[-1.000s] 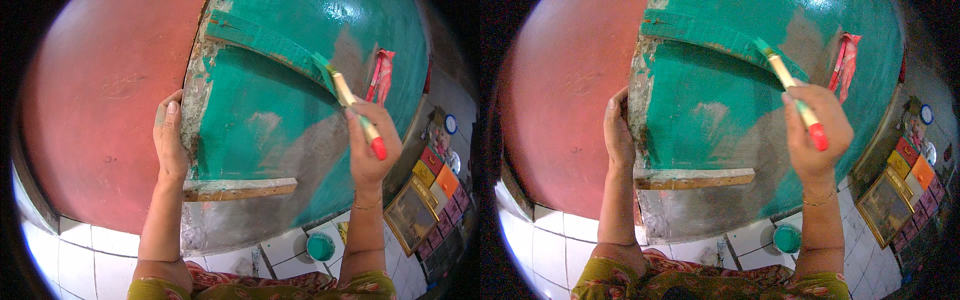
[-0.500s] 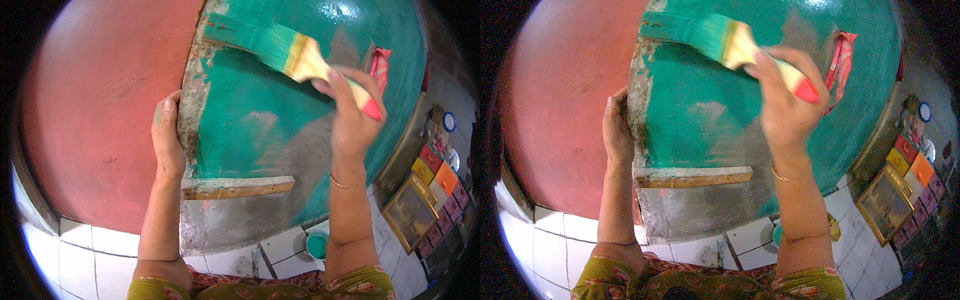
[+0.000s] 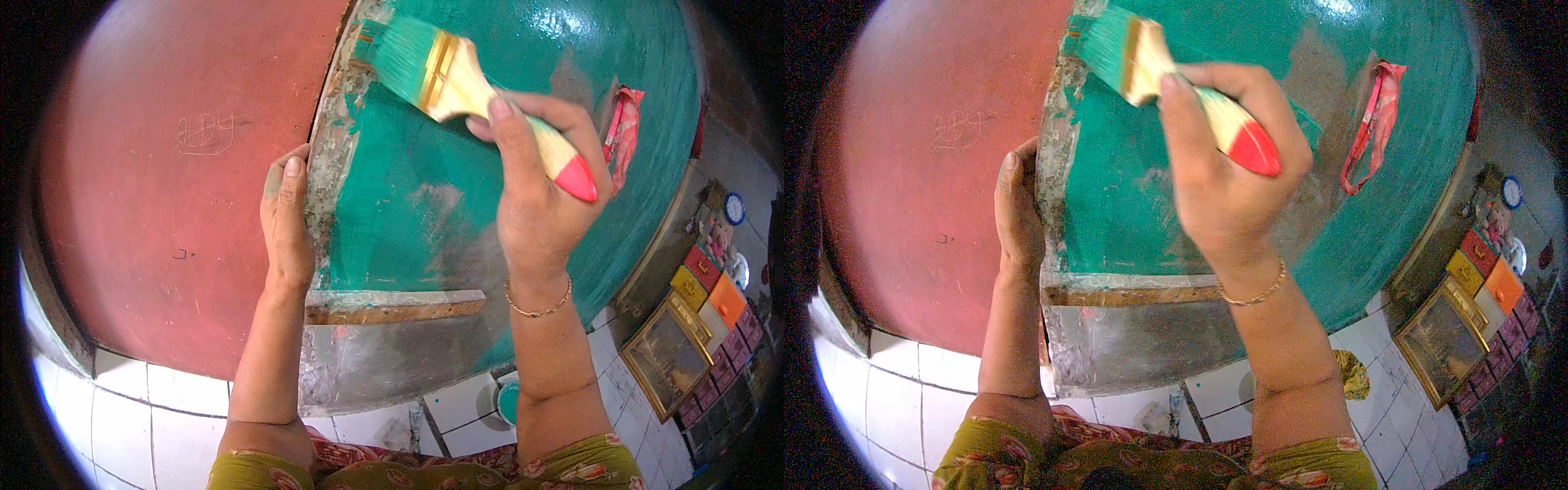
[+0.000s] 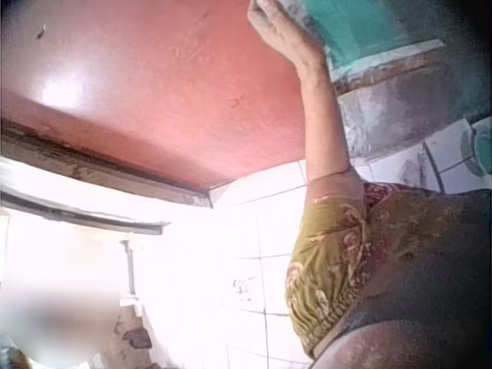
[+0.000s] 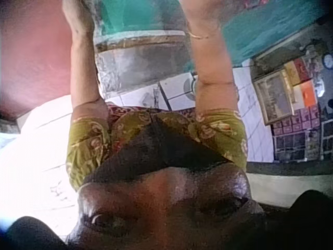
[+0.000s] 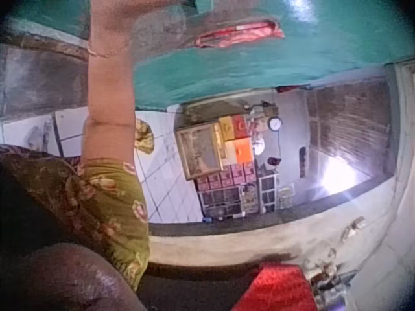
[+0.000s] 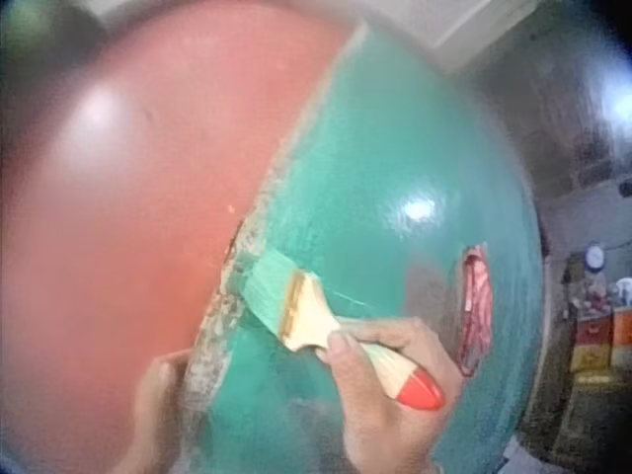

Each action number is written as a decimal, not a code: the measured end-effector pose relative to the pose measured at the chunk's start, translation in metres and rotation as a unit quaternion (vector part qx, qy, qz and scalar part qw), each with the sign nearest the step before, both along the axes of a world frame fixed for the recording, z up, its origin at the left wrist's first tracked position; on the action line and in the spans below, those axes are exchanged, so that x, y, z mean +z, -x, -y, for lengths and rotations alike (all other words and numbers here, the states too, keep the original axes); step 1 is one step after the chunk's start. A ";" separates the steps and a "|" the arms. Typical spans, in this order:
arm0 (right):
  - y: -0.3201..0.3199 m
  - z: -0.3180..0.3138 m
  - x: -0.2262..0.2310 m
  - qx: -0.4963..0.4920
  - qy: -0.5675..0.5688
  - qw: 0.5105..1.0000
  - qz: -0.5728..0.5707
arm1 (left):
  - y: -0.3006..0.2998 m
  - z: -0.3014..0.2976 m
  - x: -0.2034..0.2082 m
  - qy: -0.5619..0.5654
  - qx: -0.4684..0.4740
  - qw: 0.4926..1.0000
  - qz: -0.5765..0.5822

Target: The person is painting a wooden door frame and panel using a paintbrush dipped in a container of green paint.

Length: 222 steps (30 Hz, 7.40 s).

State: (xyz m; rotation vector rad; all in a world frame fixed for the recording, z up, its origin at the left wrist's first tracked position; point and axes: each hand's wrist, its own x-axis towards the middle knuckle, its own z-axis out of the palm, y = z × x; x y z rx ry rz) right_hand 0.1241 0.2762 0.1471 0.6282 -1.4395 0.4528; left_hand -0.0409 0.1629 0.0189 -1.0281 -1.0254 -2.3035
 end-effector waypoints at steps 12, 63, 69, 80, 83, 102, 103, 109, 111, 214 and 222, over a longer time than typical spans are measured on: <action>0.006 0.022 -0.006 0.002 -0.070 0.997 -0.012 | -0.013 -0.006 0.005 -0.063 -0.055 0.996 0.028; 0.003 0.020 0.003 -0.083 -0.191 0.975 -0.076 | -0.006 0.000 -0.002 -0.027 0.003 1.000 -0.008; -0.016 0.012 -0.004 -0.118 -0.177 0.977 -0.022 | -0.015 0.000 0.003 -0.038 0.005 0.999 0.013; 0.000 0.002 -0.012 -0.126 -0.220 0.966 -0.049 | -0.004 -0.001 0.000 0.005 0.011 1.000 -0.004; -0.018 -0.022 -0.014 -0.185 -0.161 0.967 -0.062 | -0.009 0.001 0.000 0.010 0.024 1.000 0.012; -0.035 -0.030 -0.041 -0.240 -0.218 0.946 -0.006 | -0.007 -0.003 -0.004 -0.026 0.004 1.000 0.009; -0.039 -0.027 -0.041 -0.236 -0.214 0.948 -0.010 | -0.009 -0.005 -0.003 -0.038 0.002 0.999 0.010; -0.017 0.010 -0.032 -0.109 -0.265 0.956 -0.067 | -0.010 -0.002 0.001 -0.068 -0.037 0.997 0.001; -0.005 0.006 -0.025 -0.101 -0.294 0.947 -0.077 | -0.011 -0.003 0.003 -0.037 -0.042 0.998 0.015; -0.105 -0.178 -0.038 -0.162 0.212 0.963 -0.035 | 0.014 -0.001 -0.007 -0.068 -0.018 0.997 0.015; -0.092 -0.183 -0.025 -0.271 0.067 0.957 -0.080 | 0.017 -0.002 -0.005 -0.057 -0.036 0.998 0.003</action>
